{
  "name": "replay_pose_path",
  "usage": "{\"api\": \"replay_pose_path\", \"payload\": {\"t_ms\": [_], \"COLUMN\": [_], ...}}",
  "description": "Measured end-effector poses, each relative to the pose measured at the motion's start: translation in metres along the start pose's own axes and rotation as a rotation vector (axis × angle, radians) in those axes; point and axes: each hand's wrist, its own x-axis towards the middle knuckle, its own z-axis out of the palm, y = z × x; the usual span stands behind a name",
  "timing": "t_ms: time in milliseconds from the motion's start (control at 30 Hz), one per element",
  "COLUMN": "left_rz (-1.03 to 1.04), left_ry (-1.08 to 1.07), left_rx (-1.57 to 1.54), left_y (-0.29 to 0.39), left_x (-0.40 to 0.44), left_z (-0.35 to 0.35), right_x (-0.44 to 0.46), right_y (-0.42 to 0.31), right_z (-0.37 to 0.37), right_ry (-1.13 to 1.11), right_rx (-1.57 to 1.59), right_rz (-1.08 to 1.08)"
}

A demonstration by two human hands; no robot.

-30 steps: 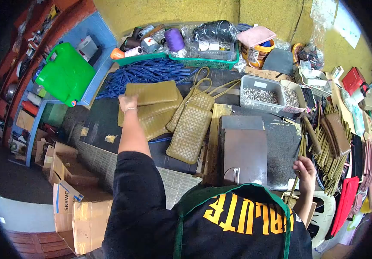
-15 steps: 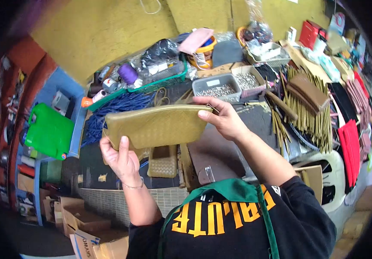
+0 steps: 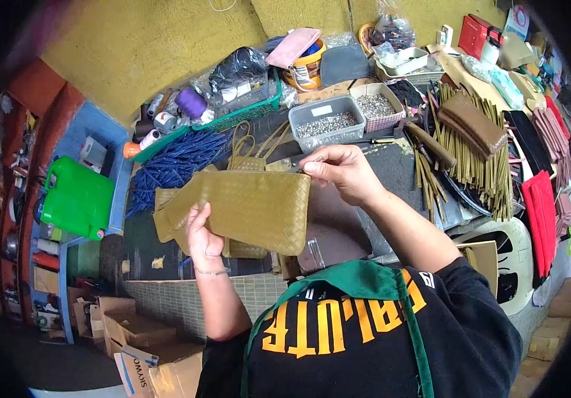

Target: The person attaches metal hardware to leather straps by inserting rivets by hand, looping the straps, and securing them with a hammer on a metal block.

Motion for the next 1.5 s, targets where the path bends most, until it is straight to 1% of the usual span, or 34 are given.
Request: {"api": "replay_pose_path", "payload": {"t_ms": [33, 100, 133, 167, 233, 267, 300, 367, 467, 700, 800, 933, 1000, 1033, 1067, 1100, 1167, 1200, 1233, 1300, 1333, 1367, 1400, 1433, 1500], "left_rz": [-0.001, -0.139, -0.168, -0.167, -0.263, -0.244, -0.244, -0.233, -0.245, -0.273, -0.248, -0.259, -0.224, -0.223, -0.089, 0.045, 0.329, 0.426, 0.578, 0.910, 0.948, 0.984, 0.901, 0.898, 0.647], "left_ry": [-0.001, 0.032, 0.021, 0.019, -0.026, 0.019, 0.020, 0.020, 0.035, 0.030, 0.044, 0.059, 0.029, 0.031, -0.025, -0.080, -0.150, -0.125, -0.037, -0.179, -0.252, -0.327, -0.374, -0.362, -0.502], "left_rx": [0.000, 0.013, 0.008, 0.007, 0.003, 0.029, 0.028, 0.036, 0.031, -0.017, -0.001, -0.035, -0.119, -0.121, -0.135, -0.148, 0.025, 0.172, 0.330, 0.589, 0.711, 0.835, 0.875, 0.879, 1.137], "left_y": [-0.005, -0.018, -0.023, -0.028, -0.034, -0.043, -0.046, -0.053, -0.065, -0.070, -0.071, -0.065, -0.055, -0.049, -0.042, -0.035, -0.020, -0.010, -0.004, 0.013, 0.022, 0.030, 0.036, 0.039, 0.042], "left_x": [0.002, 0.008, 0.008, 0.007, 0.002, 0.005, 0.005, 0.002, 0.003, -0.002, -0.006, -0.014, -0.022, -0.029, -0.037, -0.044, -0.059, -0.072, -0.079, -0.092, -0.100, -0.108, -0.119, -0.126, -0.137], "left_z": [-0.004, -0.016, -0.019, -0.021, -0.019, -0.028, -0.029, -0.030, -0.043, -0.038, -0.036, -0.036, -0.033, -0.032, -0.032, -0.030, -0.022, -0.014, -0.012, 0.002, 0.007, 0.012, 0.016, 0.015, 0.010], "right_x": [0.000, 0.001, 0.002, 0.004, 0.007, 0.008, 0.009, 0.010, 0.010, 0.009, 0.008, 0.008, 0.007, 0.008, 0.009, 0.009, 0.008, 0.007, 0.006, 0.006, 0.006, 0.007, 0.007, 0.006, 0.003], "right_y": [-0.001, -0.002, -0.001, 0.000, 0.003, 0.003, 0.004, 0.006, 0.005, 0.010, 0.012, 0.014, 0.015, 0.018, 0.019, 0.019, 0.019, 0.021, 0.022, 0.021, 0.023, 0.026, 0.030, 0.032, 0.033], "right_z": [0.002, 0.009, 0.012, 0.013, 0.015, 0.015, 0.016, 0.017, 0.019, 0.017, 0.018, 0.018, 0.016, 0.012, 0.009, 0.006, 0.000, -0.001, 0.000, 0.004, 0.005, 0.005, 0.003, 0.001, -0.002], "right_ry": [0.002, 0.033, 0.032, 0.033, 0.071, 0.103, 0.103, 0.166, 0.170, 0.177, 0.182, 0.174, 0.164, 0.166, 0.168, 0.167, 0.155, 0.096, 0.094, 0.053, 0.046, 0.035, 0.002, -0.028, -0.041], "right_rx": [-0.001, 0.221, 0.289, 0.288, 0.267, 0.263, 0.262, 0.311, 0.290, 0.255, 0.251, 0.171, 0.134, 0.087, 0.041, 0.040, -0.016, 0.155, 0.156, 0.196, 0.114, 0.116, 0.091, 0.068, 0.096], "right_rz": [0.000, 0.133, 0.144, 0.143, 0.072, 0.068, 0.068, -0.012, -0.021, -0.010, 0.005, 0.002, 0.020, -0.033, -0.085, -0.082, -0.017, 0.031, 0.048, 0.080, 0.070, 0.079, 0.081, 0.082, 0.112]}}
